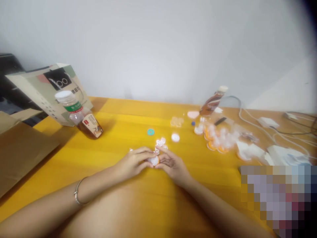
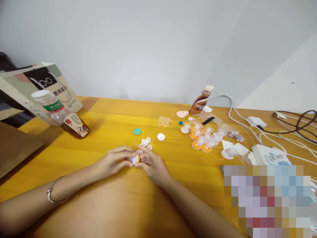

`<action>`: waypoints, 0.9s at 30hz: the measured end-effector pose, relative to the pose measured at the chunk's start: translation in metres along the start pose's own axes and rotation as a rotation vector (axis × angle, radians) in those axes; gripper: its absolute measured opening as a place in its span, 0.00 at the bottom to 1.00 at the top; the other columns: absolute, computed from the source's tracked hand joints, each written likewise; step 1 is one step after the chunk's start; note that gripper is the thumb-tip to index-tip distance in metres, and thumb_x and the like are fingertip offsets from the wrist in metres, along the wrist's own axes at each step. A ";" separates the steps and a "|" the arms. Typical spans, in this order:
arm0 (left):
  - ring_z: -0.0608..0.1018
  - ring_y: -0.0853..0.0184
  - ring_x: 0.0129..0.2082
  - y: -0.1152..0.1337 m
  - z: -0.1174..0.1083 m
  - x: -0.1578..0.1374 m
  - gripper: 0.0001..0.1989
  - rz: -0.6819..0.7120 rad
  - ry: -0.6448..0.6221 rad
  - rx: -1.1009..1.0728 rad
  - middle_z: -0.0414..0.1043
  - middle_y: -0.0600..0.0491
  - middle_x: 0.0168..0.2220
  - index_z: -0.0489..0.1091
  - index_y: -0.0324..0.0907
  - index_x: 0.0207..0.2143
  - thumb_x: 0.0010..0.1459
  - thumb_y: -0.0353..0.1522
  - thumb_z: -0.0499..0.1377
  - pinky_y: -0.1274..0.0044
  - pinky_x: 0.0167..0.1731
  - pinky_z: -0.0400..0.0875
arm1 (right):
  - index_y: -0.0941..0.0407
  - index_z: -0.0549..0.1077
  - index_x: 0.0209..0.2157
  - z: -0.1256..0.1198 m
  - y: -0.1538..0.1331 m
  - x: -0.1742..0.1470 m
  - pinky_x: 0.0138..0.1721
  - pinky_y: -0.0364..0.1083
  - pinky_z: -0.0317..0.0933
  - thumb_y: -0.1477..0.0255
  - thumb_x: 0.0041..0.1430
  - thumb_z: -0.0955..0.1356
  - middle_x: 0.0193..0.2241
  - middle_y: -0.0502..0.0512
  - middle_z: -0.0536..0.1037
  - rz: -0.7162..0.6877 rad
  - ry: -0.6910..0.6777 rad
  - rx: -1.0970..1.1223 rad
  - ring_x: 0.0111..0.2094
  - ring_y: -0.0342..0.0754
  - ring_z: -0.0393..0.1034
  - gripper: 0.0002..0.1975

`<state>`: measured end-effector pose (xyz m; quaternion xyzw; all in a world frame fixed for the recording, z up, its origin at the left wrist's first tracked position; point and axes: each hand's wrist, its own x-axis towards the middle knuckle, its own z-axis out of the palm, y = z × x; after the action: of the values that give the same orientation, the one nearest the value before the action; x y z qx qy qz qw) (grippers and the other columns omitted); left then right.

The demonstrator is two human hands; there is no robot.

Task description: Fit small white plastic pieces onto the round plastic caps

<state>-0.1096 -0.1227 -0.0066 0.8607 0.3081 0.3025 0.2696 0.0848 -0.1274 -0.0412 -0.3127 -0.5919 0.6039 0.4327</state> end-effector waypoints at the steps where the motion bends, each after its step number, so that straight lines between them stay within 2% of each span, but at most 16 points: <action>1: 0.72 0.67 0.39 0.000 0.001 0.000 0.15 -0.006 0.008 0.003 0.69 0.48 0.40 0.66 0.43 0.48 0.58 0.31 0.53 0.76 0.40 0.68 | 0.50 0.63 0.51 0.000 -0.001 0.000 0.41 0.47 0.66 0.75 0.47 0.70 0.28 0.48 0.75 -0.002 0.003 -0.005 0.31 0.43 0.72 0.27; 5: 0.72 0.69 0.33 0.000 0.002 -0.002 0.14 -0.070 0.043 0.043 0.70 0.50 0.34 0.68 0.42 0.46 0.56 0.31 0.55 0.77 0.35 0.68 | 0.51 0.62 0.49 0.002 -0.005 -0.001 0.41 0.47 0.65 0.74 0.49 0.69 0.28 0.48 0.75 -0.017 0.018 -0.032 0.32 0.43 0.72 0.25; 8: 0.72 0.68 0.33 0.003 0.002 -0.003 0.13 -0.105 0.029 0.098 0.70 0.50 0.34 0.68 0.41 0.45 0.57 0.30 0.54 0.77 0.35 0.67 | 0.51 0.61 0.46 0.003 -0.006 -0.002 0.41 0.47 0.65 0.75 0.50 0.69 0.28 0.48 0.75 -0.031 0.026 -0.039 0.32 0.43 0.72 0.22; 16: 0.72 0.67 0.37 0.005 0.001 -0.003 0.12 -0.014 -0.037 0.149 0.69 0.48 0.39 0.67 0.42 0.45 0.60 0.31 0.51 0.77 0.37 0.67 | 0.51 0.57 0.42 0.004 -0.008 -0.002 0.38 0.47 0.65 0.74 0.49 0.68 0.27 0.47 0.75 0.005 0.026 0.000 0.30 0.43 0.72 0.20; 22: 0.73 0.67 0.36 0.002 -0.002 -0.004 0.17 0.031 -0.040 0.092 0.69 0.47 0.39 0.66 0.41 0.48 0.56 0.35 0.56 0.78 0.36 0.68 | 0.51 0.59 0.41 0.004 -0.010 -0.003 0.36 0.45 0.64 0.73 0.50 0.68 0.26 0.47 0.74 0.043 -0.023 0.025 0.30 0.43 0.71 0.17; 27: 0.74 0.66 0.40 0.003 -0.003 -0.003 0.14 0.050 -0.087 0.113 0.70 0.46 0.43 0.66 0.40 0.45 0.55 0.34 0.56 0.78 0.39 0.68 | 0.51 0.60 0.40 0.005 -0.009 -0.003 0.36 0.44 0.64 0.73 0.51 0.68 0.26 0.46 0.74 0.058 -0.076 0.024 0.30 0.42 0.71 0.16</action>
<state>-0.1125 -0.1260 -0.0041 0.8944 0.2911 0.2534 0.2261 0.0835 -0.1332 -0.0327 -0.3012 -0.5911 0.6347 0.3961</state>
